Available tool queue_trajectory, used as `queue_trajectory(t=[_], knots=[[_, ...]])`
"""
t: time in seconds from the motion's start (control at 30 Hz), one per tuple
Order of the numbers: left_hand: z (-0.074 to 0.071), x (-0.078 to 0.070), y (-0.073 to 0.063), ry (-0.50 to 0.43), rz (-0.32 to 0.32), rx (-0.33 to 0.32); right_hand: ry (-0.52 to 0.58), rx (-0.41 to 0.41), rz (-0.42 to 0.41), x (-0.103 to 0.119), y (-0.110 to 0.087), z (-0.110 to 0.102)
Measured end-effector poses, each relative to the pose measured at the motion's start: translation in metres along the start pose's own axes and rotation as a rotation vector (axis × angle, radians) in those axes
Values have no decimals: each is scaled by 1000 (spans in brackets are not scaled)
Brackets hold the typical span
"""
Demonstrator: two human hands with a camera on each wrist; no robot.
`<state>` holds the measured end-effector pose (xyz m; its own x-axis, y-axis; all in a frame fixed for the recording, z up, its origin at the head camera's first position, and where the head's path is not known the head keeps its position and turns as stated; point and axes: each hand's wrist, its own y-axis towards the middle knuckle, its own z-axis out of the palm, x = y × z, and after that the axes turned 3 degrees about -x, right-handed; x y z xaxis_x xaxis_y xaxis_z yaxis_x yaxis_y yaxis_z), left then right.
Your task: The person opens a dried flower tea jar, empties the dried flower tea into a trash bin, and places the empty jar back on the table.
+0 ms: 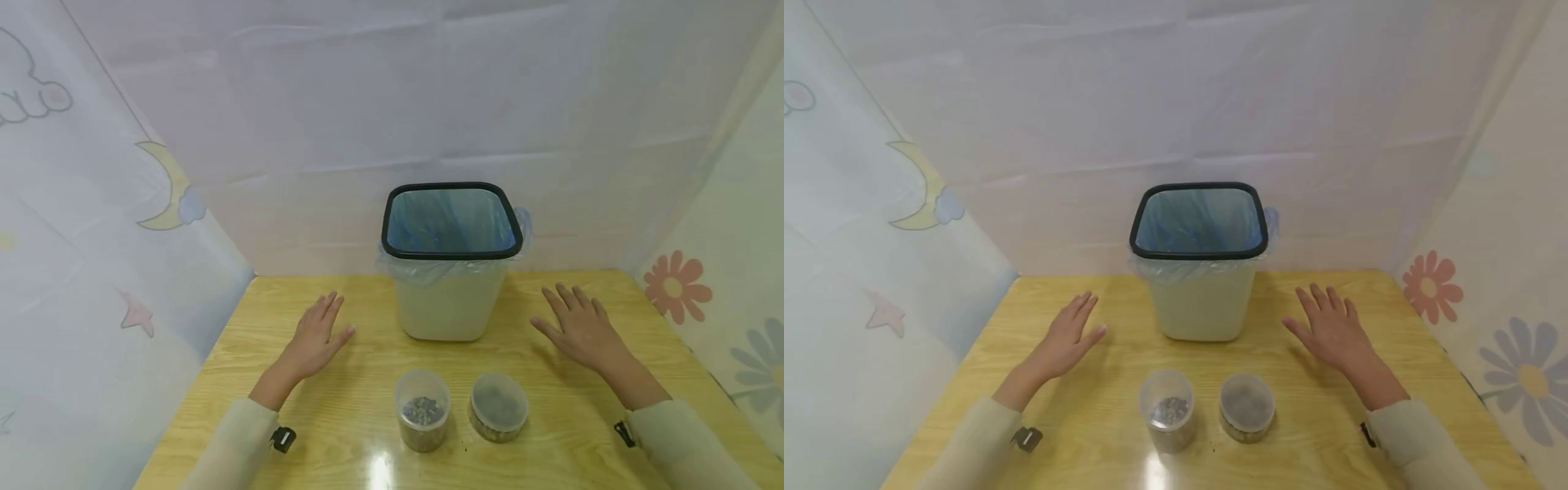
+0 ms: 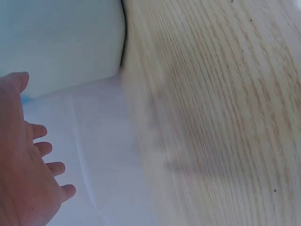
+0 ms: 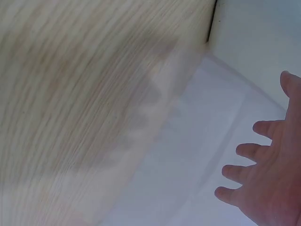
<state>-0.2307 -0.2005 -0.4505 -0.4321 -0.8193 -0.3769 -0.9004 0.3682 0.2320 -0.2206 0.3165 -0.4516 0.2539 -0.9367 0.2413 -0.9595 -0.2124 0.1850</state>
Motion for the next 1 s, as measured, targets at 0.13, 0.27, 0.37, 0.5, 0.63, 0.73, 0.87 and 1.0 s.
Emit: queue_trajectory(t=[0.13, 0.27, 0.37, 0.5, 0.63, 0.73, 0.87, 1.0], knots=[[-1, -3, -3, -47, 22, 40, 28, 5, -4, 5, -4, -1], [-1, -3, -8, -129, 14, 100, 65, 15, -14, 11, -8, -2], [-1, -4, -12, -190, -9, 160, 89, 28, -18, 16, -11, -3], [-2, -7, -16, -235, -31, 228, 96, 42, -24, 23, -17, -3], [-4, -12, -21, -253, -34, 269, 94, 45, -35, 32, -21, -4], [-5, -16, -25, -264, -30, 289, 92, 35, -48, 39, -23, -5], [-3, -21, -30, -301, -12, 313, 97, 20, -68, 47, -24, -6], [1, -25, -32, -320, 26, 321, 108, 7, -91, 56, -24, -11]])
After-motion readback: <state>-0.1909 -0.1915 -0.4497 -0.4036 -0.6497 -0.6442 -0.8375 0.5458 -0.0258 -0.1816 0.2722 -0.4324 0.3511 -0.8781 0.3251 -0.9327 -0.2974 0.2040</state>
